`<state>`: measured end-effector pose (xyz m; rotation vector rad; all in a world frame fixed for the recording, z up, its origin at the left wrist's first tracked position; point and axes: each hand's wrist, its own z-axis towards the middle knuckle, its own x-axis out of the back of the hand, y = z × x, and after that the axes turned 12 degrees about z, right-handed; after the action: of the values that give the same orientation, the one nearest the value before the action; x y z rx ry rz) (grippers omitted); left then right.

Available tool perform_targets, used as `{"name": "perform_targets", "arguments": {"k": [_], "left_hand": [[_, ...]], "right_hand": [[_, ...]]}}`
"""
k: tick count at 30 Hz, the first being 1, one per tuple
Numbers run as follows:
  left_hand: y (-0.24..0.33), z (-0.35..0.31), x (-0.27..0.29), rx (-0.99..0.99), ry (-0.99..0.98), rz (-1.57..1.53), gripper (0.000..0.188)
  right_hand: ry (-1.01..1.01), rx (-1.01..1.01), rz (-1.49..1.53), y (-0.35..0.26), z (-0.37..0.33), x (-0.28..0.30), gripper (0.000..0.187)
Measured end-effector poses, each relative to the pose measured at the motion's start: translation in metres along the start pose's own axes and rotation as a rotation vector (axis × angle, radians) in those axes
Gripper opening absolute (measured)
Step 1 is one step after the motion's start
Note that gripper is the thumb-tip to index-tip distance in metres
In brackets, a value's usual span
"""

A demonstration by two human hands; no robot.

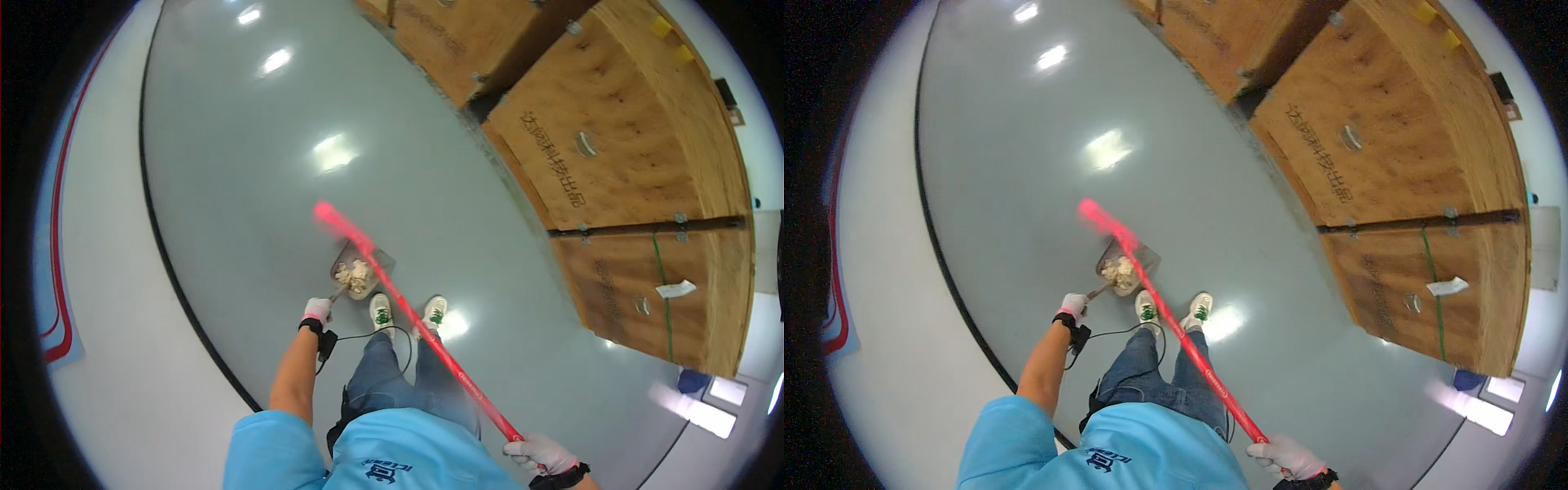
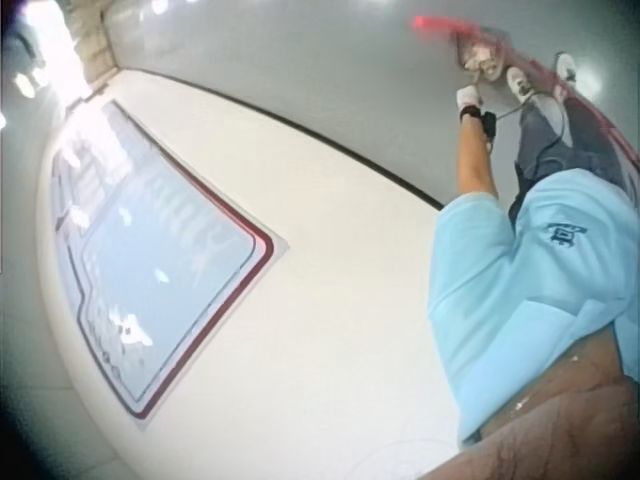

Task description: Sweeping a large floor area with a broom and dustpan.

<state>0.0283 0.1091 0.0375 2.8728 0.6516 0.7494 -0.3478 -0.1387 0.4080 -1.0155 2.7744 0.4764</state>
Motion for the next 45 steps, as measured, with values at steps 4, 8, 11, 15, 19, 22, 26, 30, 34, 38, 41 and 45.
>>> {"name": "perform_targets", "arguments": {"k": [4, 8, 11, 15, 19, 22, 26, 30, 34, 38, 41, 45], "left_hand": [[-0.027, -0.016, -0.002, -0.015, -0.079, -0.034, 0.017], [-0.058, -0.057, 0.003, 0.014, -0.224, -0.181, 0.012], [-0.099, -0.04, -0.014, 0.111, -0.273, -0.293, 0.012], [-0.075, 0.017, -0.052, 0.129, -0.303, -0.286, 0.011], [-0.06, 0.088, -0.05, 0.238, -0.282, -0.216, 0.016], [-0.094, 0.082, -0.025, 0.321, -0.268, -0.125, 0.016], [-0.118, 0.07, 0.006, 0.347, -0.218, -0.093, 0.019], [-0.127, 0.049, 0.023, 0.382, -0.112, -0.219, 0.02], [-0.141, 0.058, 0.016, 0.409, -0.082, -0.192, 0.021], [-0.15, 0.074, -0.036, 0.422, -0.137, -0.344, 0.024], [-0.137, 0.07, -0.075, 0.463, -0.18, -0.479, 0.022], [-0.109, 0.083, -0.066, 0.518, -0.134, -0.715, 0.019]], "right_hand": [[0.175, 0.194, -0.155, -0.029, 0.025, -0.012, 0.017], [0.332, 0.28, -0.384, -0.075, 0.074, -0.018, 0.016], [0.43, 0.393, -0.487, -0.113, 0.128, -0.013, 0.015], [0.561, 0.282, -0.622, -0.171, 0.18, 0.007, 0.015], [0.34, 0.15, -0.7, -0.196, 0.186, -0.011, 0.012], [0.194, -0.05, -0.513, -0.173, 0.165, -0.013, 0.009], [0.022, -0.083, -0.277, -0.18, 0.111, -0.033, 0.017], [0.05, -0.137, -0.293, -0.213, 0.083, -0.083, 0.01], [0.059, -0.045, -0.532, -0.237, 0.113, -0.108, 0.012], [0.278, 0.021, -0.982, -0.305, 0.176, -0.117, 0.011], [0.432, 0.107, -1.12, -0.349, 0.214, -0.135, 0.01], [0.473, 0.266, -1.234, -0.41, 0.26, -0.152, 0.011]]}}
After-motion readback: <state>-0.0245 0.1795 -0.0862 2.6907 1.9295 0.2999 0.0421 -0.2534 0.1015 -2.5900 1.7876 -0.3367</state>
